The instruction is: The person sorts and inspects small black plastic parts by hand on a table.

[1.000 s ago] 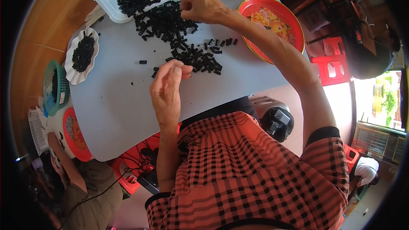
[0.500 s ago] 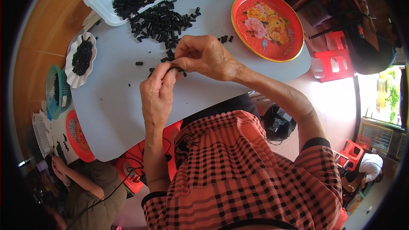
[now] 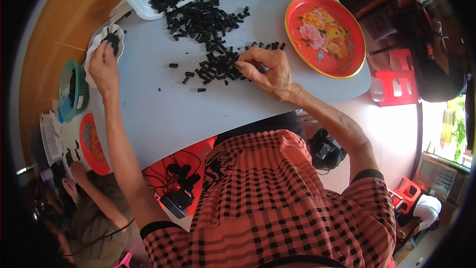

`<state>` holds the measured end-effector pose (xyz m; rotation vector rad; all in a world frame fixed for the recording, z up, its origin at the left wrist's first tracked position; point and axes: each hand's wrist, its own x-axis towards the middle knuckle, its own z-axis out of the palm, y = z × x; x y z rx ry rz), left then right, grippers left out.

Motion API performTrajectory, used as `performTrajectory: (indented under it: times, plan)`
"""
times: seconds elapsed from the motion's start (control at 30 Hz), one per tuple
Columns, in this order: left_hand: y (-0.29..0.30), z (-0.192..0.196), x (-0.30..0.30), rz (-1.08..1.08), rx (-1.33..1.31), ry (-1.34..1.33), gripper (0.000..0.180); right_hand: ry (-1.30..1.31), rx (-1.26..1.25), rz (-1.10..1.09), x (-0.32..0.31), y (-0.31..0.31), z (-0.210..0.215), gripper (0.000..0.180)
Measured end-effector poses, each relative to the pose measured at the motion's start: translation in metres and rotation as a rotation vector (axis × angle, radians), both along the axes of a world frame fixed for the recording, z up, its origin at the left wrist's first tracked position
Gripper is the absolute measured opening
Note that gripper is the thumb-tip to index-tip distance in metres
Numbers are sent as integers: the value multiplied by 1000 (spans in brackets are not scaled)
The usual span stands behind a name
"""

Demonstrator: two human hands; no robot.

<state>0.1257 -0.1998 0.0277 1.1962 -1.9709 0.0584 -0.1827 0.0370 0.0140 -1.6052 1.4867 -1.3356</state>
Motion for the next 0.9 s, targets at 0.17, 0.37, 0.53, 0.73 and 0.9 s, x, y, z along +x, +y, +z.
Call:
performTrajectory:
  times: [0.17,0.37,0.53,0.73,0.9]
  plan:
    - [-51,-25,37,146,-50,-286,26,353,-242,-94,-17,-33,16,11]
    - [-38,-22,16,349,20,-367,37,827,-139,-103,-53,-84,-3,10]
    - [14,6,-23,-8,-112,-130,29,935,-15,-115,-51,-91,-3,11]
    - [110,21,-105,-484,485,216,24,637,-120,-15,-32,-81,11,8]
    - [136,11,-132,-612,533,153,20,416,-201,90,8,-55,21,11]
